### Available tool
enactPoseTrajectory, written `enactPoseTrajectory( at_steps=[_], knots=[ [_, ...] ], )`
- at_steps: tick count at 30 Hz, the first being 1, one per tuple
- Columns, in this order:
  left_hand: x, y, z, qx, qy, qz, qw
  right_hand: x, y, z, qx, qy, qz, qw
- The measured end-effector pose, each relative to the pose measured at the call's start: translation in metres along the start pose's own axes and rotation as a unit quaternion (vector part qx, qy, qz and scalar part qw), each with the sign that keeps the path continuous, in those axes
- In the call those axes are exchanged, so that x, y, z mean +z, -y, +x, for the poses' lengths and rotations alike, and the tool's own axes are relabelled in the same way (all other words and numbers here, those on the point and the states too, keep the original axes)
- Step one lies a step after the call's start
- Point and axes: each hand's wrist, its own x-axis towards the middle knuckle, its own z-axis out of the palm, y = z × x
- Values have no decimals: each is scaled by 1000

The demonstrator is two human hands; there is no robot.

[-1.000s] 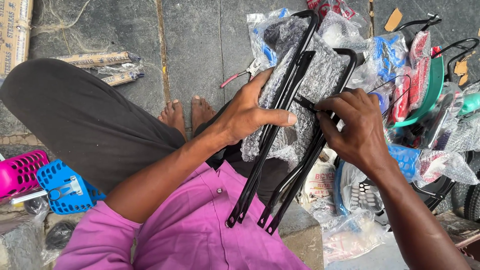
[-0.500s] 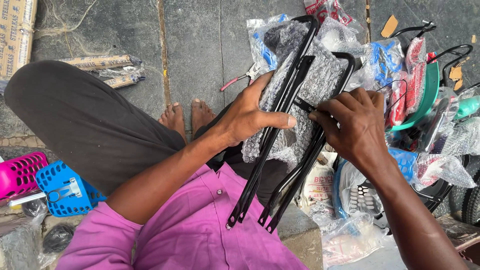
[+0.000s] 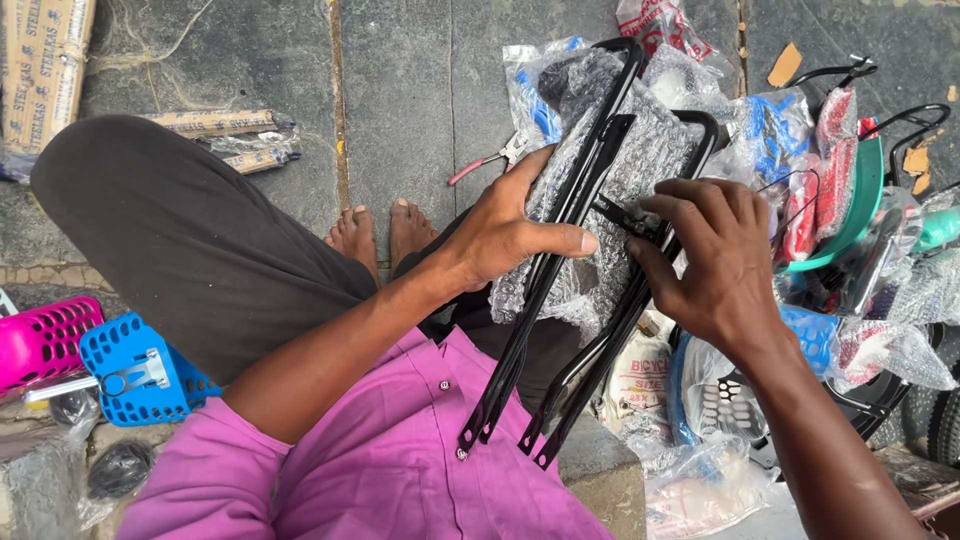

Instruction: Unpack and prepare bicycle parts including a seat, carrier, and fenders.

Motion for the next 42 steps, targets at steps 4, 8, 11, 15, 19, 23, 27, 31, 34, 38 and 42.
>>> enactPoseTrajectory(
  at_steps=[4, 8, 11, 15, 19, 23, 27, 31, 34, 38, 42],
  knots=[
    [4, -6, -2, 26, 10, 14, 1000, 7, -3, -10, 0, -34, -19, 999],
    [2, -11, -3, -2, 0, -10, 1000, 14, -5, -7, -4, -44, 26, 999],
    [6, -26, -5, -48, 7, -55, 997, 13, -2, -7, -7, -44, -12, 999],
    [-6, 20, 1, 26, -25, 104, 994, 9, 6, 0, -8, -52, -13, 999],
    [1, -2, -6, 24, -10, 109, 994, 19, 4, -10, 7, -46, -4, 999],
    [2, -15, -9, -11, -7, 64, 998, 17, 1, -10, 10, -52, 45, 998],
    [1, 19, 4, 10, -13, 135, 991, 24, 1, -12, -2, -34, 14, 999],
    [12, 15, 10, -13, -71, 206, 976, 16, 7, -2, 8, -40, -56, 998],
    [16, 3, 10, -57, -85, 169, 980, 15, 11, 13, 8, -82, 30, 996],
    [15, 25, 14, -45, -99, 225, 968, 38, 16, 20, -28, -52, 113, 992],
    [15, 42, 16, 4, -101, 230, 968, 35, 19, 40, -63, -22, -15, 998]
  ],
)
